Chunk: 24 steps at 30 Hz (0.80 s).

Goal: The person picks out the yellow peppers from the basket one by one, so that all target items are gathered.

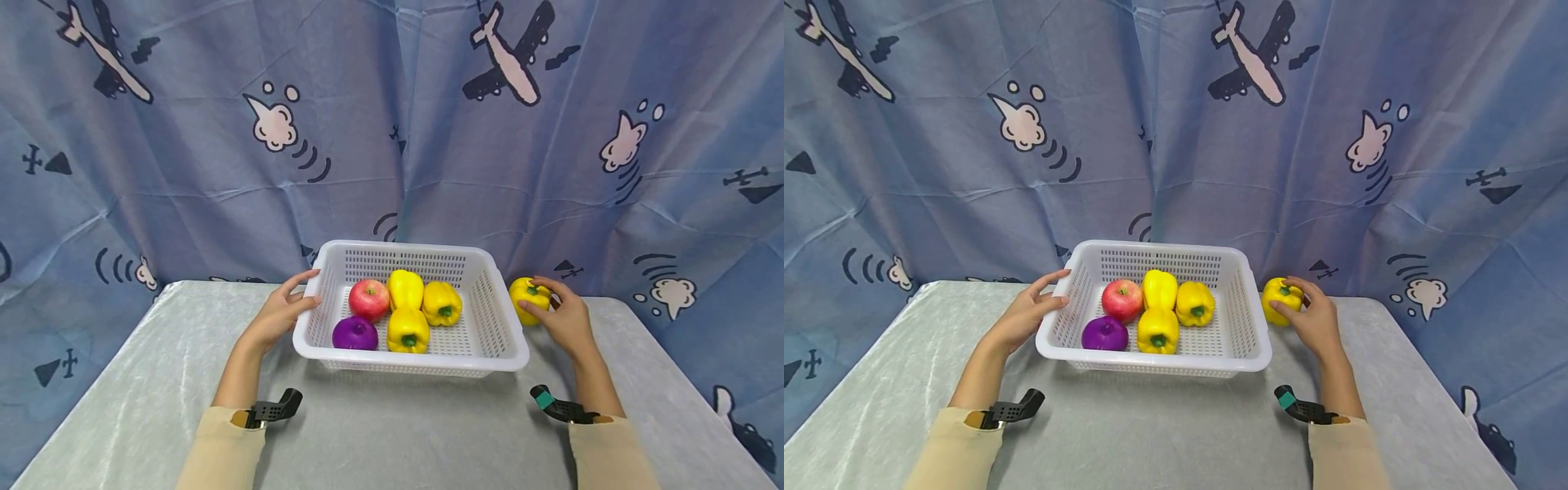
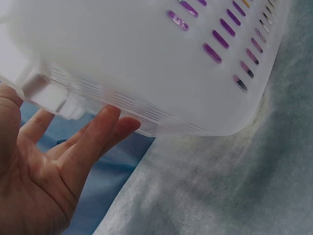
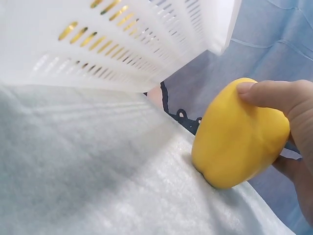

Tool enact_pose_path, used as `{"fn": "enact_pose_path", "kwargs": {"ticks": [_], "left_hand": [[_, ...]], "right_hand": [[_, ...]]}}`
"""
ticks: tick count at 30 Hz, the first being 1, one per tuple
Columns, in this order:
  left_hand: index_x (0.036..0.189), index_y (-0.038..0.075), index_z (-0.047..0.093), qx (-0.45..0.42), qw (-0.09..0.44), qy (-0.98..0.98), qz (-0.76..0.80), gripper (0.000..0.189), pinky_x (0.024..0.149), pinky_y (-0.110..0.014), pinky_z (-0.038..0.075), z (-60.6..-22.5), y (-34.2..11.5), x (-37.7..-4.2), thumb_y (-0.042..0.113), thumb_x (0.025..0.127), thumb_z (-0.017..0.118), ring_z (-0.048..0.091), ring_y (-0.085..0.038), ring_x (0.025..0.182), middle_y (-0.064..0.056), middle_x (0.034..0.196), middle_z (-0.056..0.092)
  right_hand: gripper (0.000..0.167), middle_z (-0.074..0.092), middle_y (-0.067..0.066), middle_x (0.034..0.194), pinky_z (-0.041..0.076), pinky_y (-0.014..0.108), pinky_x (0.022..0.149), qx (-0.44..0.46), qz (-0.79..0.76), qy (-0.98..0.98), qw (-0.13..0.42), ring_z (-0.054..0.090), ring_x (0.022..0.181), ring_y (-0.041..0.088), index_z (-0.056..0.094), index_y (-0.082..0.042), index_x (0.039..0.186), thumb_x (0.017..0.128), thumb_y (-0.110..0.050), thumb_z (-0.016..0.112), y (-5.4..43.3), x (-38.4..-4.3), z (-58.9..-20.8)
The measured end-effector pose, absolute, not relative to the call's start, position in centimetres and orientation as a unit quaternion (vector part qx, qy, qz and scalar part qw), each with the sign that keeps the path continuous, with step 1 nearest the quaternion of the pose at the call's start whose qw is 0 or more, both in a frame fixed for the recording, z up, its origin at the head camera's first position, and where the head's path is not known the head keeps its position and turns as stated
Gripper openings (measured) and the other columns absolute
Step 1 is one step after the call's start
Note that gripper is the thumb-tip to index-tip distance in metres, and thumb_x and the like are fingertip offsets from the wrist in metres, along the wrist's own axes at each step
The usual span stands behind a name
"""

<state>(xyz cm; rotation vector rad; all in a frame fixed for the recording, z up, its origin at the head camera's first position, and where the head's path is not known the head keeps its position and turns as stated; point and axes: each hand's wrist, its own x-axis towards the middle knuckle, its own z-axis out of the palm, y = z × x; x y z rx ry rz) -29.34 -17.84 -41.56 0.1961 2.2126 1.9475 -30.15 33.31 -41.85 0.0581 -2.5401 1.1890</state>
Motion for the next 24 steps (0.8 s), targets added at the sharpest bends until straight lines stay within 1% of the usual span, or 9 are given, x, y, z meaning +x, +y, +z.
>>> {"fn": "enact_pose_path", "kwargs": {"ticks": [4,8,12,17,20,24], "left_hand": [[0.158,0.024,0.032,0.066,0.094,0.746,0.656,0.066,0.084,-0.04,0.06,-41.6,-17.8,-29.4,0.02,0.099,0.062,0.065,-0.03,0.116,-0.025,0.151,0.05],[0.159,0.024,0.031,0.067,0.094,0.747,0.655,0.067,0.083,-0.039,0.06,-41.6,-17.8,-29.3,0.021,0.099,0.062,0.066,-0.029,0.116,-0.025,0.151,0.049],[0.159,0.024,0.031,0.067,0.096,0.746,0.655,0.067,0.083,-0.038,0.059,-41.5,-18.0,-29.2,0.021,0.099,0.062,0.067,-0.026,0.112,-0.026,0.15,0.05],[0.159,0.024,0.03,0.07,0.1,0.744,0.657,0.068,0.081,-0.038,0.059,-41.4,-18.0,-29.2,0.021,0.099,0.062,0.067,-0.024,0.109,-0.028,0.149,0.05],[0.159,0.024,0.03,0.071,0.101,0.743,0.658,0.068,0.081,-0.038,0.06,-41.4,-17.9,-29.2,0.02,0.099,0.062,0.068,-0.026,0.11,-0.028,0.148,0.051],[0.159,0.024,0.031,0.07,0.1,0.743,0.658,0.068,0.081,-0.038,0.06,-41.4,-17.9,-29.2,0.019,0.099,0.062,0.068,-0.027,0.111,-0.028,0.148,0.051]], "right_hand": [[0.061,0.047,0.024,0.153,0.032,0.067,0.114,0.015,0.423,-0.89,0.167,0.038,0.143,0.048,0.055,0.0,0.14,0.09,-0.028,0.078,33.4,-30.1,-42.0],[0.059,0.049,0.024,0.152,0.031,0.067,0.115,0.023,0.424,-0.888,0.176,0.039,0.142,0.047,0.057,0.001,0.138,0.089,-0.025,0.079,33.5,-30.2,-42.2],[0.059,0.049,0.025,0.151,0.031,0.067,0.115,0.033,0.425,-0.886,0.181,0.039,0.142,0.047,0.057,0.001,0.138,0.089,-0.022,0.079,33.4,-30.3,-42.4],[0.06,0.05,0.025,0.15,0.032,0.067,0.114,0.035,0.428,-0.884,0.185,0.039,0.141,0.047,0.056,0.001,0.14,0.09,-0.024,0.078,33.4,-30.2,-42.4],[0.058,0.051,0.025,0.149,0.033,0.068,0.113,0.038,0.422,-0.885,0.192,0.041,0.14,0.046,0.056,0.001,0.139,0.091,-0.025,0.076,33.4,-30.0,-42.2],[0.054,0.053,0.023,0.147,0.035,0.068,0.112,0.048,0.405,-0.888,0.213,0.042,0.14,0.045,0.058,-0.001,0.138,0.093,-0.026,0.074,33.1,-29.7,-40.9]]}}
